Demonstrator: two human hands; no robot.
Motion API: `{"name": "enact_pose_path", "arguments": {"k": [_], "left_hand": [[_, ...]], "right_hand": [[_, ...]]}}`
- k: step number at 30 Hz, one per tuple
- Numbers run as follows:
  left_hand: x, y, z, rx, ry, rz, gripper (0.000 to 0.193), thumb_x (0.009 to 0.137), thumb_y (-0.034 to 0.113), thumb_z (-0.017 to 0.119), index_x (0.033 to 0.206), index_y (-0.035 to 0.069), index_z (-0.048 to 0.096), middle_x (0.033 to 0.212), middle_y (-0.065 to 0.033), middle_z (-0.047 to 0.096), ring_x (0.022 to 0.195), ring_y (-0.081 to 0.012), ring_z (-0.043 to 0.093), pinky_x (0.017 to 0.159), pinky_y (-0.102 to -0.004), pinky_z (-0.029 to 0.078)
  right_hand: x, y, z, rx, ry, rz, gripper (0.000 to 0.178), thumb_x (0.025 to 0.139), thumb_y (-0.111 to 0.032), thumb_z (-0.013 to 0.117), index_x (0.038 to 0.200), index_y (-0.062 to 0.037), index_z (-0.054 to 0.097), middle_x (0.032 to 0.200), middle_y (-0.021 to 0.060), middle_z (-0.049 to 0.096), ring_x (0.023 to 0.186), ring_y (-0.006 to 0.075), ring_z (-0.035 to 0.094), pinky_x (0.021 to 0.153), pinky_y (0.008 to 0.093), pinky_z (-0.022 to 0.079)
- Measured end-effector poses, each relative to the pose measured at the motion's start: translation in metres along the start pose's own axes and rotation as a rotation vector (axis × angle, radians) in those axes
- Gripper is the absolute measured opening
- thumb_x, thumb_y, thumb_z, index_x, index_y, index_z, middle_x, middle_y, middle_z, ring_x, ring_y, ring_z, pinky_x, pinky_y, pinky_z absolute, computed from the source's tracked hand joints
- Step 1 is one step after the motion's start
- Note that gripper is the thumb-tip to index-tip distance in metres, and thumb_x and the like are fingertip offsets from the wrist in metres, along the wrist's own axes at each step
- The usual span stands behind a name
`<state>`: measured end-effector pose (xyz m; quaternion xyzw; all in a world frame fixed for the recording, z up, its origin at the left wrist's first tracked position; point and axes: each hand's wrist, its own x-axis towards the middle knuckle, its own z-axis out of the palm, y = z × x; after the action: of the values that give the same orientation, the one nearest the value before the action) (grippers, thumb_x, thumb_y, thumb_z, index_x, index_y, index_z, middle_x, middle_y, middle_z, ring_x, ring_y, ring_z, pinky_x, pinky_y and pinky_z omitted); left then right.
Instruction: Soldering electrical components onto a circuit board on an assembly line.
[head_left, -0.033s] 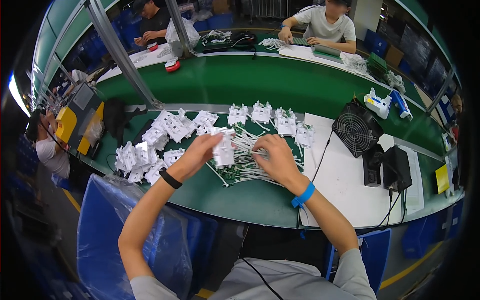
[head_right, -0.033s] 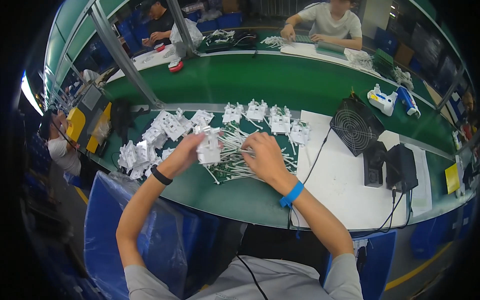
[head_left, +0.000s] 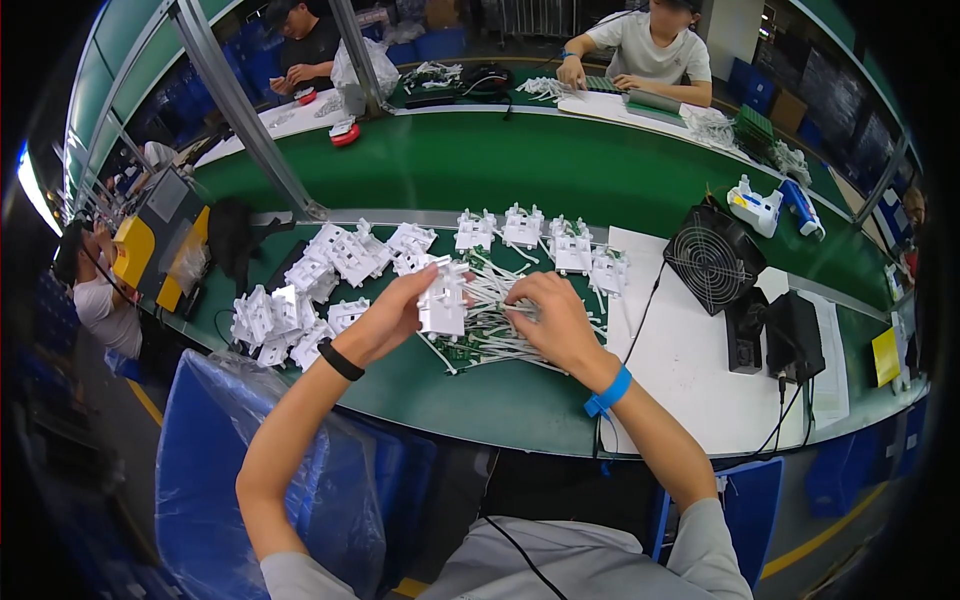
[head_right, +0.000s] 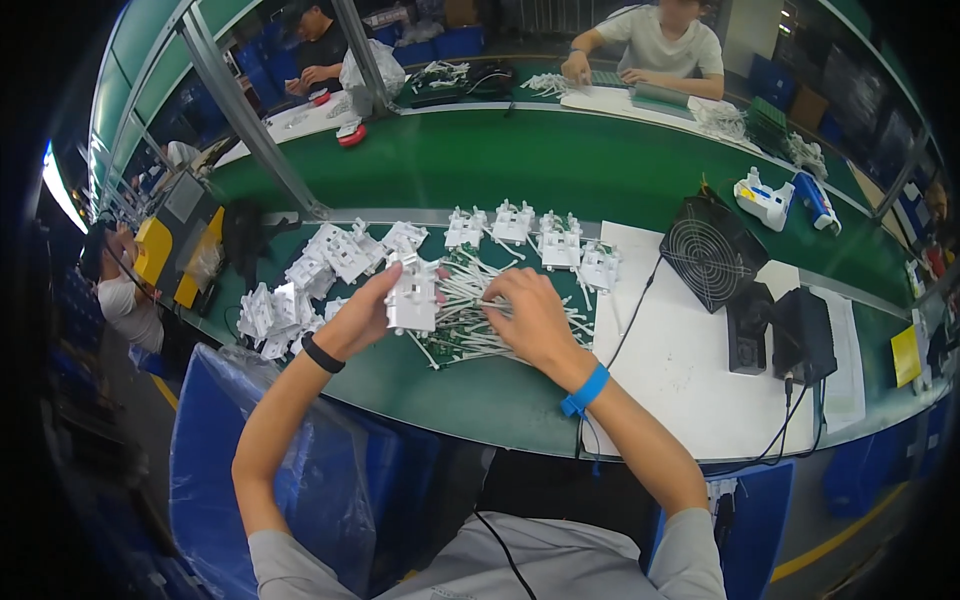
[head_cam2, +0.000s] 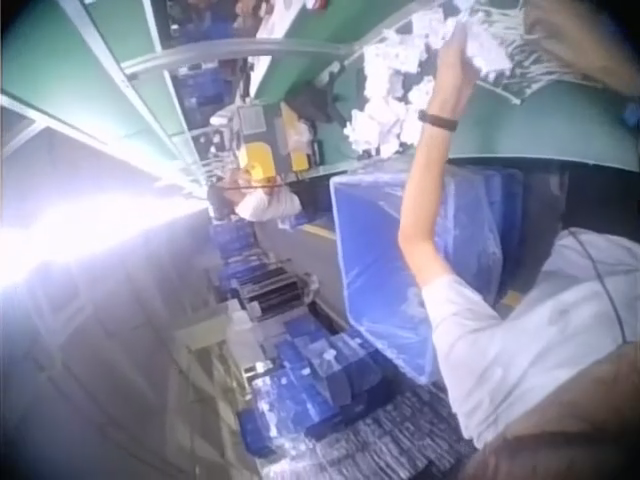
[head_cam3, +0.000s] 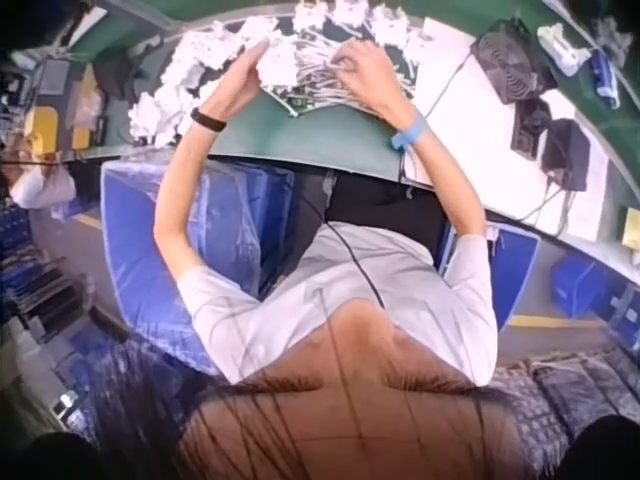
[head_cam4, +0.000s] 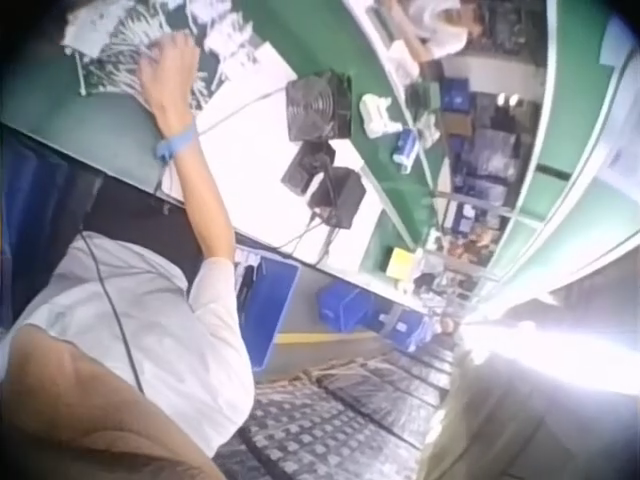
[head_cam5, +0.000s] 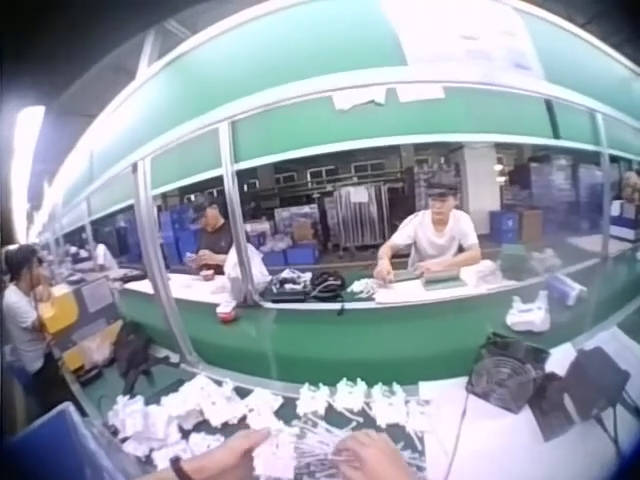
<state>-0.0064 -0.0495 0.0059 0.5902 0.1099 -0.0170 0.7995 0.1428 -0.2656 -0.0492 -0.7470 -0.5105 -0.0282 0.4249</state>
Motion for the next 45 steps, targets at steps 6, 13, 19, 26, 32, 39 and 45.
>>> {"name": "enact_pose_path", "arguments": {"k": [6, 13, 19, 26, 32, 39, 45], "left_hand": [[-0.010, 0.007, 0.032, -0.189, -0.106, -0.028, 0.074, 0.110, 0.059, 0.031, 0.143, -0.003, 0.055, 0.110, -0.0132, 0.073, 0.102, -0.0212, 0.071, 0.094, -0.0343, 0.056], [0.000, -0.001, 0.068, -0.060, -0.152, -0.066, 0.086, 0.106, 0.070, 0.023, 0.146, -0.002, 0.051, 0.108, -0.0099, 0.071, 0.098, -0.0205, 0.070, 0.090, -0.0377, 0.057], [0.006, -0.010, 0.087, 0.033, -0.091, -0.116, 0.074, 0.108, 0.065, 0.022, 0.136, 0.006, 0.056, 0.116, -0.0120, 0.071, 0.106, -0.0241, 0.071, 0.096, -0.0408, 0.057], [0.013, -0.013, 0.103, 0.130, -0.102, -0.132, 0.073, 0.109, 0.063, 0.021, 0.139, 0.006, 0.054, 0.120, -0.0125, 0.070, 0.110, -0.0261, 0.070, 0.099, -0.0411, 0.057], [0.019, -0.017, 0.108, 0.097, -0.104, -0.127, 0.070, 0.111, 0.060, 0.022, 0.138, 0.005, 0.055, 0.121, -0.0128, 0.070, 0.108, -0.0261, 0.071, 0.098, -0.0406, 0.057], [0.023, -0.013, 0.110, 0.325, -0.188, -0.115, 0.064, 0.112, 0.056, 0.028, 0.133, 0.004, 0.058, 0.120, -0.0121, 0.071, 0.107, -0.0225, 0.071, 0.094, -0.0360, 0.057], [0.022, -0.002, 0.119, 0.240, -0.256, -0.324, 0.064, 0.111, 0.058, 0.032, 0.124, 0.004, 0.064, 0.102, -0.0076, 0.073, 0.095, -0.0161, 0.072, 0.084, -0.0313, 0.057]], "right_hand": [[-0.006, -0.001, -0.014, 0.241, 0.077, 0.020, 0.017, 0.086, -0.007, 0.077, 0.102, -0.0019, 0.074, 0.099, 0.0126, 0.073, 0.096, 0.0301, 0.068, 0.090, 0.0373, 0.052], [-0.013, -0.036, -0.051, 0.322, 0.553, -0.117, 0.023, 0.081, 0.005, 0.078, 0.103, -0.0008, 0.075, 0.103, 0.0130, 0.075, 0.092, 0.0287, 0.073, 0.080, 0.0343, 0.058], [-0.022, -0.044, -0.066, 0.161, 0.513, -0.367, 0.025, 0.075, 0.003, 0.082, 0.099, -0.0014, 0.075, 0.099, 0.0110, 0.076, 0.090, 0.0292, 0.072, 0.077, 0.0368, 0.059], [-0.030, -0.030, -0.070, 0.161, 0.559, -0.278, 0.027, 0.074, 0.006, 0.082, 0.099, -0.0018, 0.074, 0.099, 0.0116, 0.075, 0.090, 0.0297, 0.072, 0.076, 0.0361, 0.057], [-0.034, -0.027, -0.075, 0.151, 0.529, -0.309, 0.027, 0.074, 0.006, 0.082, 0.098, -0.0015, 0.073, 0.098, 0.0118, 0.075, 0.090, 0.0301, 0.072, 0.076, 0.0365, 0.058], [-0.040, -0.026, -0.083, 0.200, 0.486, -0.228, 0.022, 0.076, 0.004, 0.080, 0.096, -0.0021, 0.072, 0.107, 0.0128, 0.074, 0.096, 0.0316, 0.071, 0.084, 0.0363, 0.057], [-0.044, -0.009, -0.112, 0.650, -0.042, 0.078, 0.011, 0.088, -0.005, 0.074, 0.098, -0.0008, 0.071, 0.110, 0.0104, 0.074, 0.099, 0.0227, 0.071, 0.090, 0.0359, 0.055]]}}
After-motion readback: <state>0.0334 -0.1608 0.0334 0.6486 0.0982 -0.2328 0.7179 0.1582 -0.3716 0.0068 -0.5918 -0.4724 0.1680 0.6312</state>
